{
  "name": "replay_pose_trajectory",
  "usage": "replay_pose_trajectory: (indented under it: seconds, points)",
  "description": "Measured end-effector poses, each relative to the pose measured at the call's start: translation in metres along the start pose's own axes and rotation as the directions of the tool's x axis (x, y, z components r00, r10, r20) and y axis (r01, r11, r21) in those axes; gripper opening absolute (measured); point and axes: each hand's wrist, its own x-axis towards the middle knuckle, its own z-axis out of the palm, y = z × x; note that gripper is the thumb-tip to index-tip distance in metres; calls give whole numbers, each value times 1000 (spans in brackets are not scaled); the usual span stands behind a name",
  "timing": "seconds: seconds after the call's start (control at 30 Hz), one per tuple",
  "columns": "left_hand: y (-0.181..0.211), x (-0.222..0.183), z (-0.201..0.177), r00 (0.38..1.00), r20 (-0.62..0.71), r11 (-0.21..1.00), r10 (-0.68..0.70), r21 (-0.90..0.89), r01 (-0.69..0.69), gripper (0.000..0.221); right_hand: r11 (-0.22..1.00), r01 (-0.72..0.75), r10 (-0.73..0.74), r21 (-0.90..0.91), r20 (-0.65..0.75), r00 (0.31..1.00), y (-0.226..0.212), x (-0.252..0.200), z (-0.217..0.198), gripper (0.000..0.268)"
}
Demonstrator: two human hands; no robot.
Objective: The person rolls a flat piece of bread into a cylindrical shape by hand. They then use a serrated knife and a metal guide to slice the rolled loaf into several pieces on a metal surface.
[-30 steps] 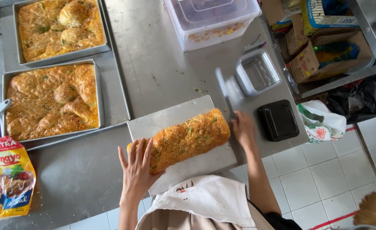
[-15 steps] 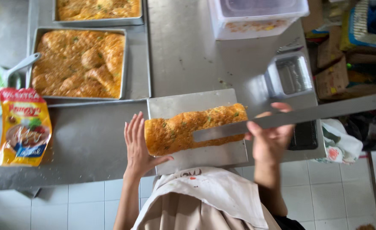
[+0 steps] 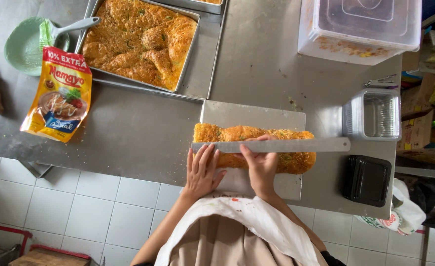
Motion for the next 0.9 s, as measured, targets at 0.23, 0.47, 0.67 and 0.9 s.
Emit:
replay_pose_trajectory:
  seconds: [0.23, 0.47, 0.67, 0.9]
  points:
    - [-1, -2, 1, 1000, 20, 1000, 0, -23, 0, 64, 984, 93, -145, -154, -372, 917, -34, 17, -92, 12]
    - [4, 6, -2, 995, 47, 995, 85, 52, -88, 59, 896, -24, -153, -443, -361, 920, -26, 19, -164, 18]
    - [1, 4, -3, 996, 37, 994, 80, 72, -83, 58, 976, -120, 11, -183, -505, 863, -15, 17, -176, 12]
    - [-3, -2, 2, 997, 40, 995, 66, 73, -69, 58, 988, -90, 13, -123, -519, 855, -8, 14, -189, 4]
